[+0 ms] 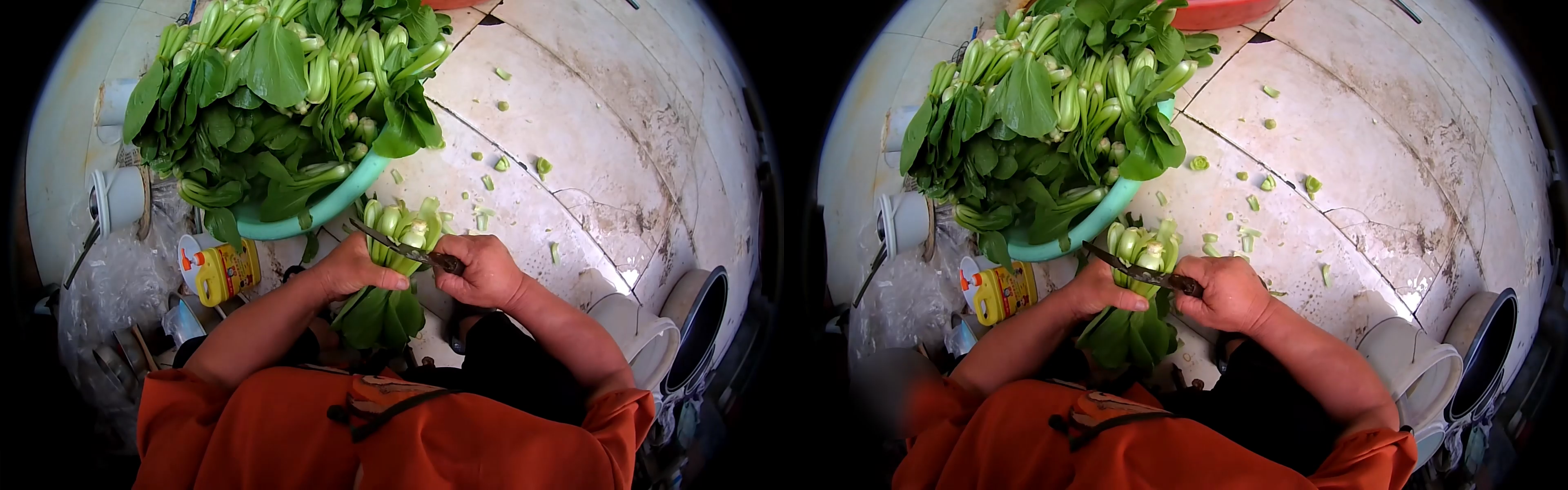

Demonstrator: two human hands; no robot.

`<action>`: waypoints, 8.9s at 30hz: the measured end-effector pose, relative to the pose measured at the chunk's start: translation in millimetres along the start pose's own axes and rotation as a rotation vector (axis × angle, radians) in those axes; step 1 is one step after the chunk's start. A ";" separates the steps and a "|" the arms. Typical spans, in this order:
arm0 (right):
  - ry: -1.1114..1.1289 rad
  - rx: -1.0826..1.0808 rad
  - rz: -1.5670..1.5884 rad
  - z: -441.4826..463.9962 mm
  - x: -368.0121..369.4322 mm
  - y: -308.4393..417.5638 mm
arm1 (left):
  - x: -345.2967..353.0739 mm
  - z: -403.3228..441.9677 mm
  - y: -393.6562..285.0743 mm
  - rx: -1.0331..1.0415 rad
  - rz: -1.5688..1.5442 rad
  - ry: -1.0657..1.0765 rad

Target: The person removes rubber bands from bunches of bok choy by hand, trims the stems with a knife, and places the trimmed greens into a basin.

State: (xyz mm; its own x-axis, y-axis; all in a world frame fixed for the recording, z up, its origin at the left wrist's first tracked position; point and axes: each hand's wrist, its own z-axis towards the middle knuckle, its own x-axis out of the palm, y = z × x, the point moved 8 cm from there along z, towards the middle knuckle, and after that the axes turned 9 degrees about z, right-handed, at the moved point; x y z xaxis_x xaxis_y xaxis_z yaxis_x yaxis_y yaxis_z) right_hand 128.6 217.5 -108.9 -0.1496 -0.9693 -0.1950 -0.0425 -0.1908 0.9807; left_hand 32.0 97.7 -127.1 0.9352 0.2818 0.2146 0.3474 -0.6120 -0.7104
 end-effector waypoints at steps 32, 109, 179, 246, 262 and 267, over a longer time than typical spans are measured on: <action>0.048 0.032 0.067 -21.6 6.0 -44.9 | 14.1 -11.7 -1.4 0.003 0.021 0.285; -0.054 0.396 -0.009 -50.0 8.1 -81.4 | 0.0 16.7 -21.7 -0.167 1.023 -0.319; -0.132 0.775 -0.003 -84.2 3.3 -165.0 | -67.7 15.2 -220.1 0.411 -0.108 -0.460; -0.203 0.141 0.358 342.8 66.3 216.9 | -256.0 -223.1 -100.4 0.875 -0.475 -0.790; -0.353 0.248 -0.621 419.6 84.7 247.6 | -247.8 -186.1 -100.1 0.663 -0.905 -0.243; -0.354 0.324 -1.074 454.3 92.8 218.1 | -256.1 -191.8 -103.3 0.720 -0.637 -0.315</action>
State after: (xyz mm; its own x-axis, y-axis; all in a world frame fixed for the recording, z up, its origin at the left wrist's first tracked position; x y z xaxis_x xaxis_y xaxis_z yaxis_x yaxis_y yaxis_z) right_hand -343.3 156.3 81.2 -0.1477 -0.2287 -0.9622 -0.5556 -0.7857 0.2721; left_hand -230.1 -53.0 19.8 0.4932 0.6464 0.5822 0.5544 0.2822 -0.7830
